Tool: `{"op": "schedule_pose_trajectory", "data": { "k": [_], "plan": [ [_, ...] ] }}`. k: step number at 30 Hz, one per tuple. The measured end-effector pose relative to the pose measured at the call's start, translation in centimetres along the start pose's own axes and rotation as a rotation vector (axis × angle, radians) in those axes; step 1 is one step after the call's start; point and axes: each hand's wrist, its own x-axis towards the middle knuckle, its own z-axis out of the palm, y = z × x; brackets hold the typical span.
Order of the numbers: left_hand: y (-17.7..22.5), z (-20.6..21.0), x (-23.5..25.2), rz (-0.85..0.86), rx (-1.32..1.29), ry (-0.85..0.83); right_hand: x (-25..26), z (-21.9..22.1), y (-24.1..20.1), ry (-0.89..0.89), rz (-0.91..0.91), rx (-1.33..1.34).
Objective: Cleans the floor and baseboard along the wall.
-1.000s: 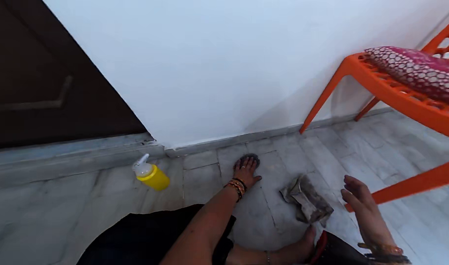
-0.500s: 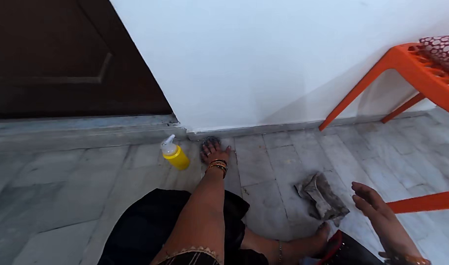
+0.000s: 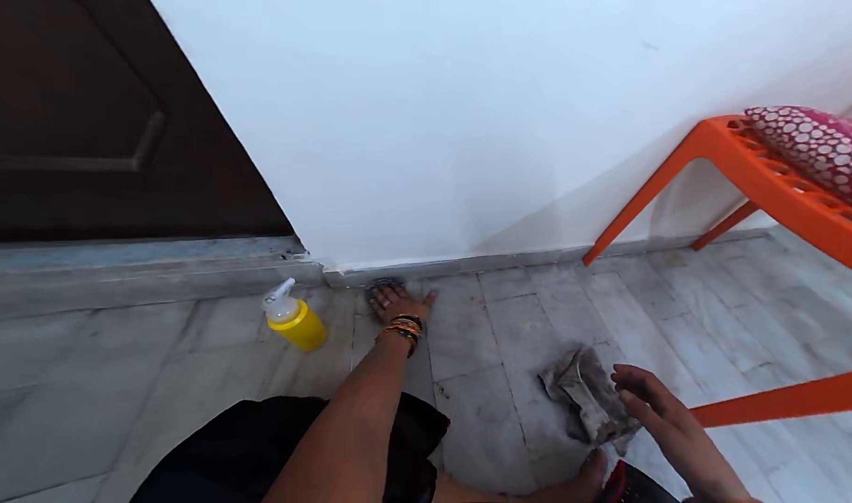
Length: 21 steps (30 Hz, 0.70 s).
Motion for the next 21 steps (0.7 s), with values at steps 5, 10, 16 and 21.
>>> {"op": "schedule_pose_trajectory", "data": {
  "k": [5, 10, 16, 21],
  "plan": [
    [7.1, 2.8, -2.7, 0.396, 0.073, -0.186, -0.1, 0.9, 0.0, -0.076, -0.057, -0.032],
    [11.4, 2.7, -4.5, 0.618, 0.184, -0.395, 0.4, 0.4, 1.5, -0.088, 0.040, -0.084],
    [4.9, 1.0, -5.1, 0.579, 0.201, -0.412, 0.5, 0.0, 2.5, -0.080, 0.078, -0.106],
    [-2.2, -2.5, -4.5, 0.342, 0.132, -0.343, -0.3, 0.3, 1.5, -0.093, 0.039, -0.174]
  ]
}}
